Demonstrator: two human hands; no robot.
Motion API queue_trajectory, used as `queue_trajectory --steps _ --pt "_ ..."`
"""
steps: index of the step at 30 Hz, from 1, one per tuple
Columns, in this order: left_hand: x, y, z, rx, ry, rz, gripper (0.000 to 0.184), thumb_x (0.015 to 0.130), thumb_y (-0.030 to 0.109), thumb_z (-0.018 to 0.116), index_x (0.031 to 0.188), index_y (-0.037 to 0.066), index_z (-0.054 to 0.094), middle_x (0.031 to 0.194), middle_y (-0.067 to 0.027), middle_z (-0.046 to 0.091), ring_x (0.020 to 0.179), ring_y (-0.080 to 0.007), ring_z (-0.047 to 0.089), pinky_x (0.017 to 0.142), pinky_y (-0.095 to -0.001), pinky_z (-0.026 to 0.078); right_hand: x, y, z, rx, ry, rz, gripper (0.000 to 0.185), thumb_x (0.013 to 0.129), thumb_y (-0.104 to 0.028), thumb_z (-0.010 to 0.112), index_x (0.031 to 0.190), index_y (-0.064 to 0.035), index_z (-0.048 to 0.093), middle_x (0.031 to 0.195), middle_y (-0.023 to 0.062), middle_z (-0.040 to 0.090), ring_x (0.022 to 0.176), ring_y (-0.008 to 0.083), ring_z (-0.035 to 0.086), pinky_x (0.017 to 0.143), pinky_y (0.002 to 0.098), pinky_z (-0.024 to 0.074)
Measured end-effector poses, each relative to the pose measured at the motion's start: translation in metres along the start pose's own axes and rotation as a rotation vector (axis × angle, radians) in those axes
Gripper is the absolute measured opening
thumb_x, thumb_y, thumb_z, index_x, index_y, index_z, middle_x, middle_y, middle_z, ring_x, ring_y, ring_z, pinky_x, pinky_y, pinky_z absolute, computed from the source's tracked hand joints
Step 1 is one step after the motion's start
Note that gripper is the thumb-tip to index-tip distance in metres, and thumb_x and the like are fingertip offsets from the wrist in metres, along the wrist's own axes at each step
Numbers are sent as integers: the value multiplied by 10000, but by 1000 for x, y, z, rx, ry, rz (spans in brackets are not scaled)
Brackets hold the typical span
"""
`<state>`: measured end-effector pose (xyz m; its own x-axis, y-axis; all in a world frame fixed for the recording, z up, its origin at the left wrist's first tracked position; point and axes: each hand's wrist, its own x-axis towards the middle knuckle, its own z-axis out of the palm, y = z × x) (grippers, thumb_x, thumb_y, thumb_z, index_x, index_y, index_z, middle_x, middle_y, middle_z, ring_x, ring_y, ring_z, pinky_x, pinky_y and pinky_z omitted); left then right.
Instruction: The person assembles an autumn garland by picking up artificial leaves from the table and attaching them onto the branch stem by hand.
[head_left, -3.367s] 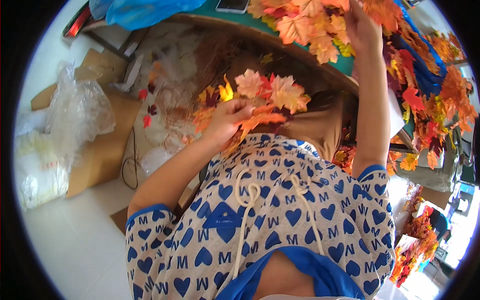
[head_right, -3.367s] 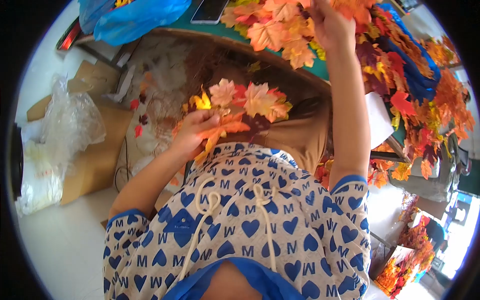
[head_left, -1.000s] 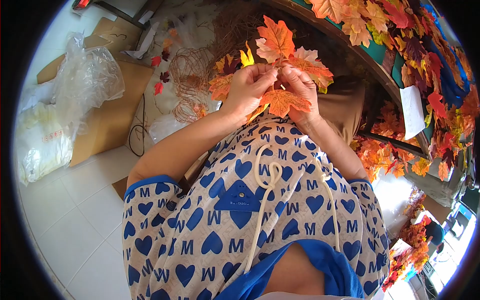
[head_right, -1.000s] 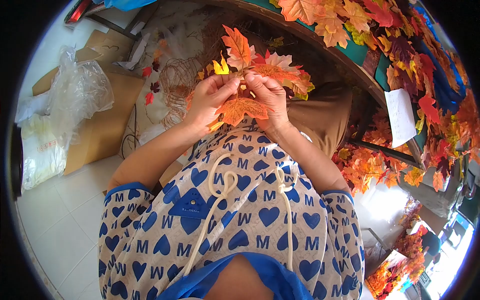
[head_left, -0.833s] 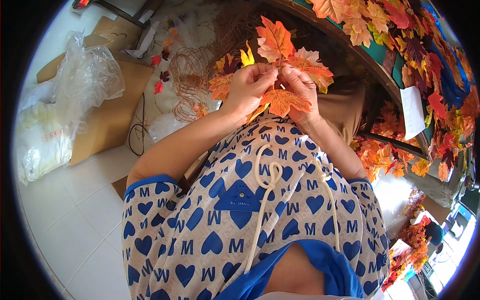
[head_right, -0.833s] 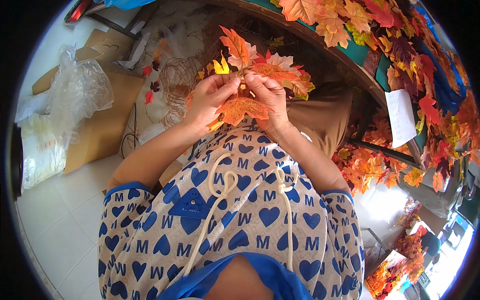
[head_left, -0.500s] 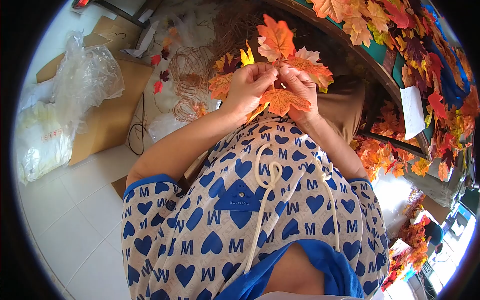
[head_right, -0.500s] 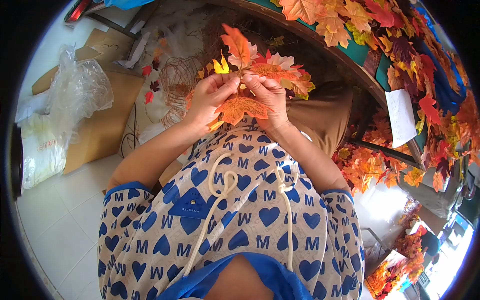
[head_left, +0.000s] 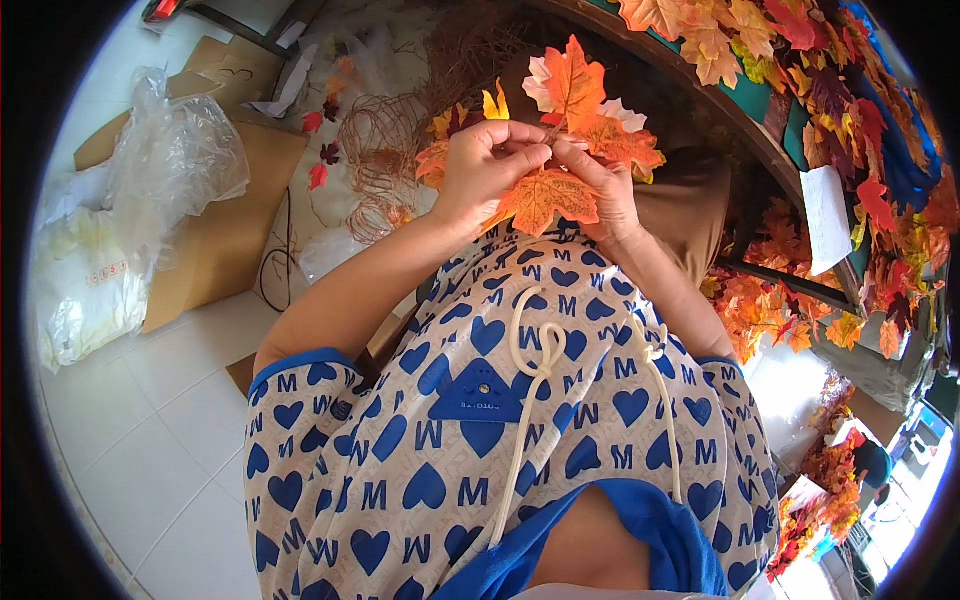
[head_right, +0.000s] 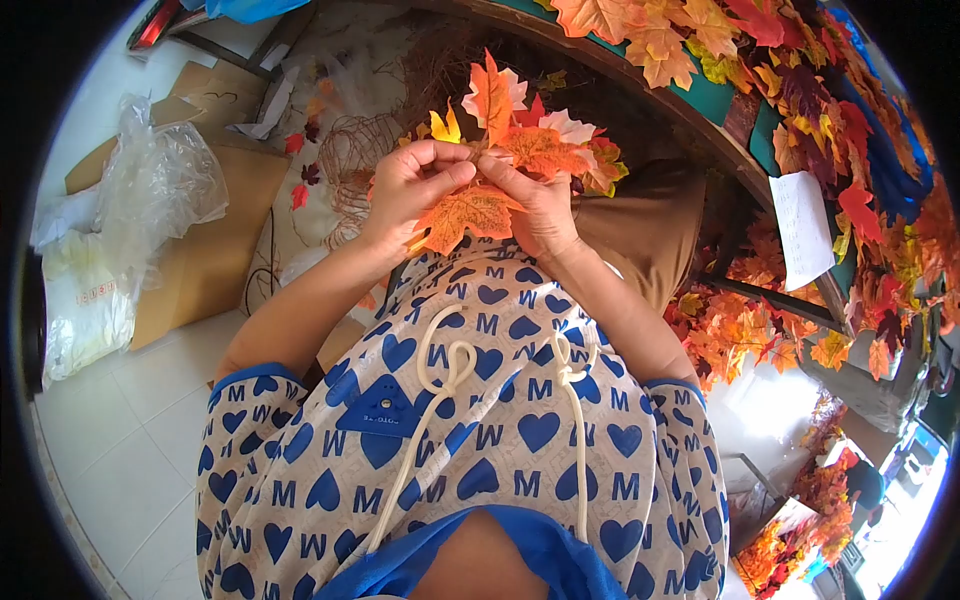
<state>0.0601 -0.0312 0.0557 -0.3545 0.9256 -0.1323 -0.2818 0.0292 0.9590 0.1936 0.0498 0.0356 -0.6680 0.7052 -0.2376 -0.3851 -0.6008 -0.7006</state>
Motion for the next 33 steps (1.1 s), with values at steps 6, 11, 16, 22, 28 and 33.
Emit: queue_trajectory --steps 6,11,16,22,28,33 --pt "-1 -3 1 22 34 30 224 805 65 680 997 -38 626 868 -62 639 770 -91 596 724 -211 491 1 2 -2 -33 30 -23 178 803 -16 663 967 -16 594 924 64 629 841 160 625 774 295 513" --pt "0 -12 1 -58 46 56 234 810 40 667 1025 -47 637 899 -81 650 777 -100 595 733 -217 493 -2 2 0 -56 36 17 302 787 -35 686 1056 -22 549 1000 60 604 917 160 597 837 306 486" --pt "2 -12 -1 113 -6 114 232 823 27 648 1042 -46 634 953 -80 645 805 -103 595 730 -211 489 0 3 -10 -39 -16 54 386 773 -71 712 1104 -28 518 1041 58 585 959 161 577 846 310 477" --pt "6 1 -1 269 -137 100 261 853 12 602 1111 -26 601 992 -74 621 857 -107 591 755 -193 475 12 11 -34 -58 -78 46 339 794 -98 690 1083 -35 524 1025 55 583 946 156 579 824 307 483" --pt "9 12 -3 241 -165 41 443 869 -98 457 1292 33 445 1091 -88 534 955 -146 600 818 -210 488 21 -8 -40 29 12 -141 140 872 -93 583 1001 -41 562 928 48 598 840 149 603 757 296 489" --pt "10 18 -2 385 -210 -120 324 871 -86 494 1187 -19 526 979 -80 577 977 -159 610 826 -221 500 26 -4 -43 -22 -75 -145 214 871 -102 595 1069 -36 543 982 44 600 920 147 581 792 314 467"
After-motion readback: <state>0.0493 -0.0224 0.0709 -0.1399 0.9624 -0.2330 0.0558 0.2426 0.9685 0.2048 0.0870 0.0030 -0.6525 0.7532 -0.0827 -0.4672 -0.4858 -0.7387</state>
